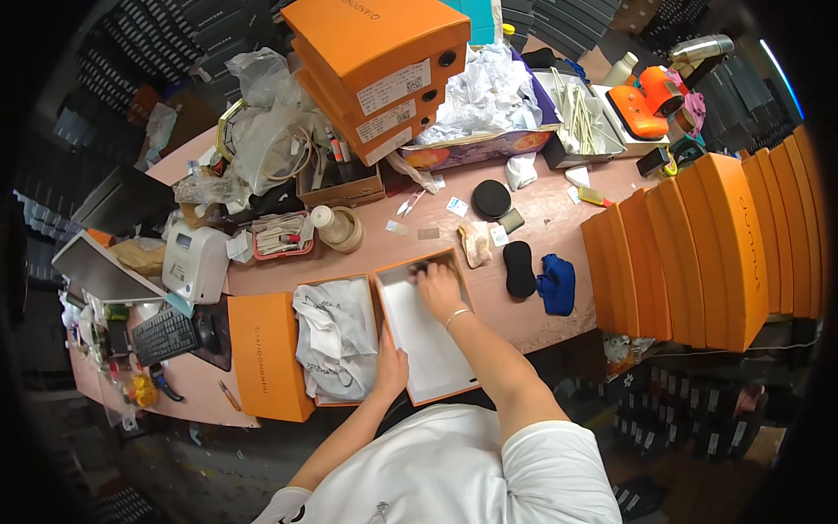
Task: Packing finished shoes into tissue paper and placing them into orange shoeboxes at a workstation.
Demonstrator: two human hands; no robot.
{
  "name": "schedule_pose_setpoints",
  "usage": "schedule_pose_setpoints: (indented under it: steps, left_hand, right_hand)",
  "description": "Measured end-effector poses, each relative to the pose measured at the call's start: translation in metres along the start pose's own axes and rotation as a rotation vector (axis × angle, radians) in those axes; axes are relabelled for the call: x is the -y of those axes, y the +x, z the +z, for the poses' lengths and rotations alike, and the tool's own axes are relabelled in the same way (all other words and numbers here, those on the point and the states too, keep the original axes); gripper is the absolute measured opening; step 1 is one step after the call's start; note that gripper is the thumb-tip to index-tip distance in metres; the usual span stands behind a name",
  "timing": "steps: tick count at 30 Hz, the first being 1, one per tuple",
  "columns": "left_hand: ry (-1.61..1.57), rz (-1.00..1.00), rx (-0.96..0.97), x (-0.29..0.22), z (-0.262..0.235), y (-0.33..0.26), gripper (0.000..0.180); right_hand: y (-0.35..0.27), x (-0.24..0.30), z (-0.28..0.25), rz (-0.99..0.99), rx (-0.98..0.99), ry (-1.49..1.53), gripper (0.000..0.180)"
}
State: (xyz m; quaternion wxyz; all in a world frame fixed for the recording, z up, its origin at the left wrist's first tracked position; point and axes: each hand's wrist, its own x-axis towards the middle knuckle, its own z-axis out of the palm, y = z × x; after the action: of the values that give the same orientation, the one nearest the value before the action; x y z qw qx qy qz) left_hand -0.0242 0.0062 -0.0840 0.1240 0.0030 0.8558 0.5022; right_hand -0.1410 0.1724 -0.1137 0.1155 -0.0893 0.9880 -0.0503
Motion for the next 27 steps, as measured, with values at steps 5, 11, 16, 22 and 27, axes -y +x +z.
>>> schedule_pose_setpoints:
  steps: [5,11,16,22,27]
  left_hand:
    - [-0.047,-0.03,0.064,-0.004,-0.002,0.005,0.07]
    - [-0.105,0.022,0.039,0.004,-0.003,0.003,0.073]
    - [-0.078,-0.006,0.027,0.007,-0.002,0.004,0.07]
    - [-0.051,0.018,0.002,0.001,0.005,0.008,0.07]
    - [-0.003,-0.027,0.006,-0.004,0.004,0.002,0.068]
  right_hand:
    - [-0.014,-0.002,0.032,0.078,-0.428,0.27,0.028]
    - [-0.032,0.033,0.03,-0.371,-0.411,0.46,0.03]
    - [-0.121,0.022,0.033,-0.592,0.176,0.573,0.021]
    - [-0.137,0.015,0.026,-0.751,0.148,0.567,0.013]
    - [-0.046,-0.002,-0.008,0.058,0.102,0.935,0.021]
